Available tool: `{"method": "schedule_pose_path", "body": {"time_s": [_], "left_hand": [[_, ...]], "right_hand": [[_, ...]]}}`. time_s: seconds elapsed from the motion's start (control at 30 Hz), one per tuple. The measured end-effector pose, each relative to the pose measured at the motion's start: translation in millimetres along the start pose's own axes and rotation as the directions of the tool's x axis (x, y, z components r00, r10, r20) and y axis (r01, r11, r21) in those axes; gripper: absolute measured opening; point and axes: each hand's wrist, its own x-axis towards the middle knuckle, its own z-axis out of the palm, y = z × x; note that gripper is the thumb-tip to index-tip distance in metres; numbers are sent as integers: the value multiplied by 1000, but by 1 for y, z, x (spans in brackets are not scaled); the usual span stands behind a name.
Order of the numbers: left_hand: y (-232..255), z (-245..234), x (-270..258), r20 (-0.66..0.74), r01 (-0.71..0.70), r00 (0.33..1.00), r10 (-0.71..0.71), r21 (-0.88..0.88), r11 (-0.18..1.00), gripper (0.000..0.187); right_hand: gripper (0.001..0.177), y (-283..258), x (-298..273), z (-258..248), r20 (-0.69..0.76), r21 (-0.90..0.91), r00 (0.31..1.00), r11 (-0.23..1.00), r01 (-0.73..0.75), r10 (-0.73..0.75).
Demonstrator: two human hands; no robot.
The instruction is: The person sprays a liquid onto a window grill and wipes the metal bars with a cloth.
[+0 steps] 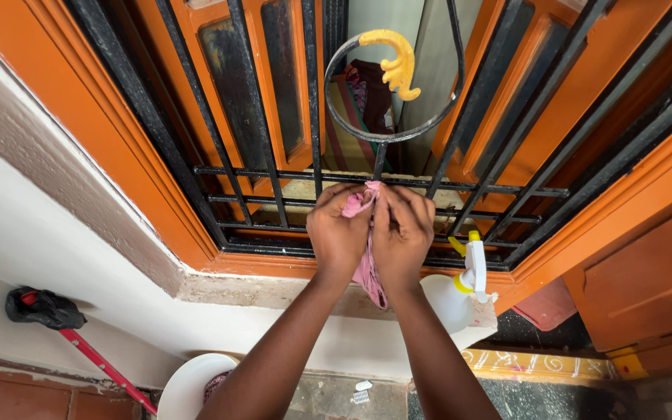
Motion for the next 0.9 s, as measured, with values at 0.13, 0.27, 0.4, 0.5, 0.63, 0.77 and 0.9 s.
{"method": "schedule_pose_path", "body": {"time_s": [0.13,0.27,0.4,0.5,0.63,0.77,0.9], "left_hand": [[-7,0,-3,17,-73,997,73,4,997,22],[-17,0,-7,56,-196,980,190,144,970,26],[-19,-1,-10,106,-213,976,192,239,947,29],[-16,-4,-13,126,-207,976,178,274,939,30],[-8,-8,-13,186,-211,971,151,363,907,32],[-3,-12,-3,206,-169,973,102,342,924,27],[3,-8,-3,49,-119,992,113,143,983,20]], "right_hand": [[19,6,-6,4,-2,8,1000,1000,15,-15],[22,12,-15,9,0,22,999,999,34,-34],[20,16,-21,8,22,3,999,1000,25,-25],[18,21,-25,7,49,-21,999,1000,17,-15],[17,23,-27,5,54,-19,998,1000,-7,8],[15,17,-17,-2,68,5,996,999,-50,50],[14,4,-6,-5,-2,31,1000,999,-24,24]]}}
